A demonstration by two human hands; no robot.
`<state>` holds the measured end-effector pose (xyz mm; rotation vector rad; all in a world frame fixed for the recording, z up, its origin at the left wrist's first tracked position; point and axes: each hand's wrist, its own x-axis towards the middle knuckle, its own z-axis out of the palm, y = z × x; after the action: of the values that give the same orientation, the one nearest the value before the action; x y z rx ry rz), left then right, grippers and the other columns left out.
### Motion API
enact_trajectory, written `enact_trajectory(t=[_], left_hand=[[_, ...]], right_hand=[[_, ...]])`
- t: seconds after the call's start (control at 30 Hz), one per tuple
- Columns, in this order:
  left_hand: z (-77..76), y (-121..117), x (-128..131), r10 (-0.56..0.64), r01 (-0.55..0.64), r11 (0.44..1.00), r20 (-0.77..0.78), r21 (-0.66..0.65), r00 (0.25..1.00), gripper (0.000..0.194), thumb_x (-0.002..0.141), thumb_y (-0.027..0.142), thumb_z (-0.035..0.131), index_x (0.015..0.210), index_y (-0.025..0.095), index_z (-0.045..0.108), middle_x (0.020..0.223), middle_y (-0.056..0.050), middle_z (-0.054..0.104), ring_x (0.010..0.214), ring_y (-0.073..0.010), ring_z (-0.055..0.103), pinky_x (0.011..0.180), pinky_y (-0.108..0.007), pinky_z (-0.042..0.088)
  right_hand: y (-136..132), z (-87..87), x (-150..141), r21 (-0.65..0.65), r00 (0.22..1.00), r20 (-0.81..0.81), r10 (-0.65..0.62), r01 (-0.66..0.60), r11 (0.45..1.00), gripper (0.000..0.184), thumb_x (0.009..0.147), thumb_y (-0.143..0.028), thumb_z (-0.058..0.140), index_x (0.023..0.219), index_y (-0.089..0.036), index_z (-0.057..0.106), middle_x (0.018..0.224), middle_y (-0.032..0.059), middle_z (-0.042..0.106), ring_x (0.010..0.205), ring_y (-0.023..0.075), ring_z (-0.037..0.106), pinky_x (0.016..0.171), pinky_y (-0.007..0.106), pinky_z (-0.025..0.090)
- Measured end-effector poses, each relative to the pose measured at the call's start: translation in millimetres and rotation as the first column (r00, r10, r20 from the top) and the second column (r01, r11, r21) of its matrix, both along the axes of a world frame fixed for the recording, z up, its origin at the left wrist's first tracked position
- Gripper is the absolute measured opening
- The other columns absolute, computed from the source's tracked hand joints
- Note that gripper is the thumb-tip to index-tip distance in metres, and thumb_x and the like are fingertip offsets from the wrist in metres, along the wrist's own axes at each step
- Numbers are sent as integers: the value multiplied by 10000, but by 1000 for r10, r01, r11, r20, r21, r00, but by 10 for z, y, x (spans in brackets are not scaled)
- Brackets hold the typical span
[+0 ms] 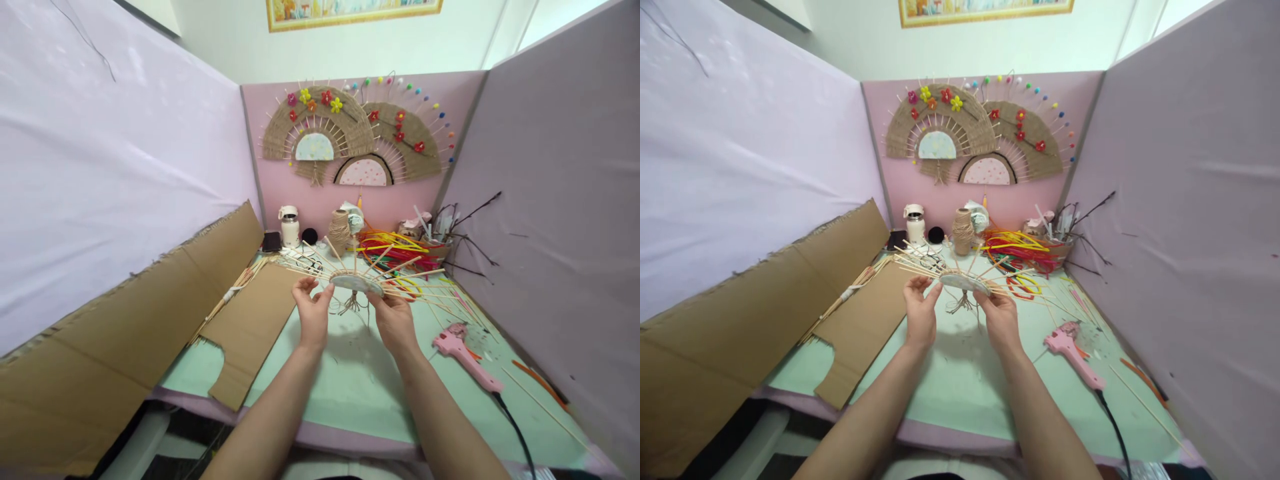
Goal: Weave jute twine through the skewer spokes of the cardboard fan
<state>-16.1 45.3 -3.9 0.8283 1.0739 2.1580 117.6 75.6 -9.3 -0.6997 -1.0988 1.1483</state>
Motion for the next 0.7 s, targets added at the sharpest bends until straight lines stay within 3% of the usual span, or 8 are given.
enact_trajectory(t=[0.1, 0.2, 0.27, 0.47, 0.6, 0.7], left_hand=[[38, 42, -22, -206, 205, 978, 193, 23, 959, 507, 629, 278, 845, 1026, 241, 533, 1115, -25, 569, 1064, -150, 548, 957, -286, 402], [106, 10, -6, -479, 470, 878, 216, 92, 851, 469, 589, 258, 864, 990, 209, 626, 1027, -32, 665, 1021, -163, 605, 959, -294, 408], [149, -26, 6, -557, 541, 830, 209, 135, 804, 407, 588, 262, 864, 942, 192, 675, 948, -33, 709, 978, -180, 641, 955, -308, 417], [186, -61, 4, -611, 590, 791, 162, 161, 775, 319, 608, 275, 856, 879, 151, 742, 847, -57, 748, 871, -219, 686, 895, -351, 468], [168, -30, -41, -525, 497, 851, 243, 171, 816, 244, 609, 218, 851, 817, 166, 733, 821, -21, 741, 823, -166, 671, 855, -307, 464], [167, -8, -88, -474, 443, 880, 302, 169, 827, 225, 608, 193, 850, 795, 174, 727, 838, -11, 742, 832, -151, 668, 856, -294, 453]], right_hand=[[13, 6, -19, -37, 994, -87, 67, -71, 997, 328, 669, -395, 824, 943, -236, 740, 995, 40, 764, 995, 254, 657, 990, 438, 448], [-7, 43, -35, -58, 987, -122, 106, -113, 992, 359, 615, -443, 848, 892, -244, 737, 956, 35, 764, 971, 254, 658, 988, 437, 451], [-29, 58, -47, -74, 983, -115, 140, -149, 986, 362, 587, -466, 857, 843, -244, 731, 915, 31, 760, 920, 246, 657, 937, 421, 474], [-76, 42, -75, -81, 967, -78, 241, -247, 966, 314, 615, -445, 846, 784, -225, 697, 750, -1, 704, 723, 168, 597, 747, 319, 477], [-86, 51, -39, -158, 950, -29, 310, -310, 938, 396, 687, -504, 787, 923, -211, 662, 662, -12, 668, 533, 109, 468, 550, 259, 377], [-81, 59, 11, -203, 939, 36, 341, -327, 923, 401, 703, -541, 761, 888, -198, 666, 510, -59, 545, 457, 89, 371, 498, 248, 317]])
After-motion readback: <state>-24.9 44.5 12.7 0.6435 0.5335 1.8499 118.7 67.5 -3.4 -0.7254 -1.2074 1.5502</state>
